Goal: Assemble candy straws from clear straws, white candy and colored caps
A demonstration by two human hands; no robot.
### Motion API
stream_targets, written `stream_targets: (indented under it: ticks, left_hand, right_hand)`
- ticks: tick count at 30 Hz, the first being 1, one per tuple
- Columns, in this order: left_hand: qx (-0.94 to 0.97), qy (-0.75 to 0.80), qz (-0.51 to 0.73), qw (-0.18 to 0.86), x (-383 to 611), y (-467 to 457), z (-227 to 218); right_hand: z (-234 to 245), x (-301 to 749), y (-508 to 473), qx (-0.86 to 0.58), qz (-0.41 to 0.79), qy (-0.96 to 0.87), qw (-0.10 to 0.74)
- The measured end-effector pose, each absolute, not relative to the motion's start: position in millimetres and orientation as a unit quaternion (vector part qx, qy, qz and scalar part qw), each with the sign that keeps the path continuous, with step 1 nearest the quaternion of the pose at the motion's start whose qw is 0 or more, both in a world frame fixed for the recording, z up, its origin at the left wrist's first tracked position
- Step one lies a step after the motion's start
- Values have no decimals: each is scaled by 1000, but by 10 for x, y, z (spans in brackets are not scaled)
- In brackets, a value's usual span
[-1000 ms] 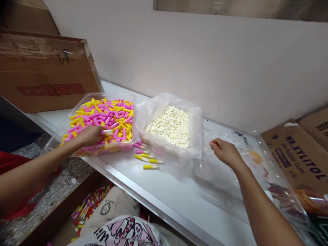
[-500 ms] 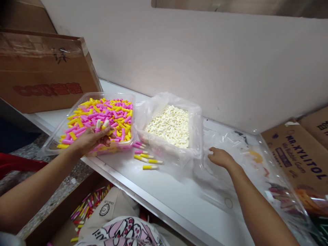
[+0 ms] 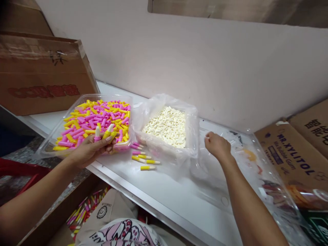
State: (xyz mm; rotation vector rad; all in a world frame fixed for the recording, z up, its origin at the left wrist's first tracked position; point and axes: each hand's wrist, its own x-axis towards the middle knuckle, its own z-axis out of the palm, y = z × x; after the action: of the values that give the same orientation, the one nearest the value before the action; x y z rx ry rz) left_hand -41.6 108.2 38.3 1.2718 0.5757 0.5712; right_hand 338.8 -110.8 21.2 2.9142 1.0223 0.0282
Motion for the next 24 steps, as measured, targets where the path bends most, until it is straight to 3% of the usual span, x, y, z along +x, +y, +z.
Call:
stream_targets:
  ticks: [2,7,14,16,21,24]
  left_hand:
    - [582,247,236,738,-320,983,350]
    - [581,205,156,772,-118,769,212]
    - [560,189,177,787,-179,752,96]
    - [560,184,177,788,-178,750,89]
    - [589,181,163,770,-99,687,63]
    - [603,168,147,766,-65,632,51]
  right_hand:
    - [311,3184,-818,911,13,412,12]
    - [100,2858,-172,844,-97,502,159]
    - [-20,2967,-179,846,-89,503,152]
    - [104,2894,-250,858,-60,502,84]
    - [447,2265,-402,761,-133,583,-252]
    - [536,1876,-474,654,-193,646,-343]
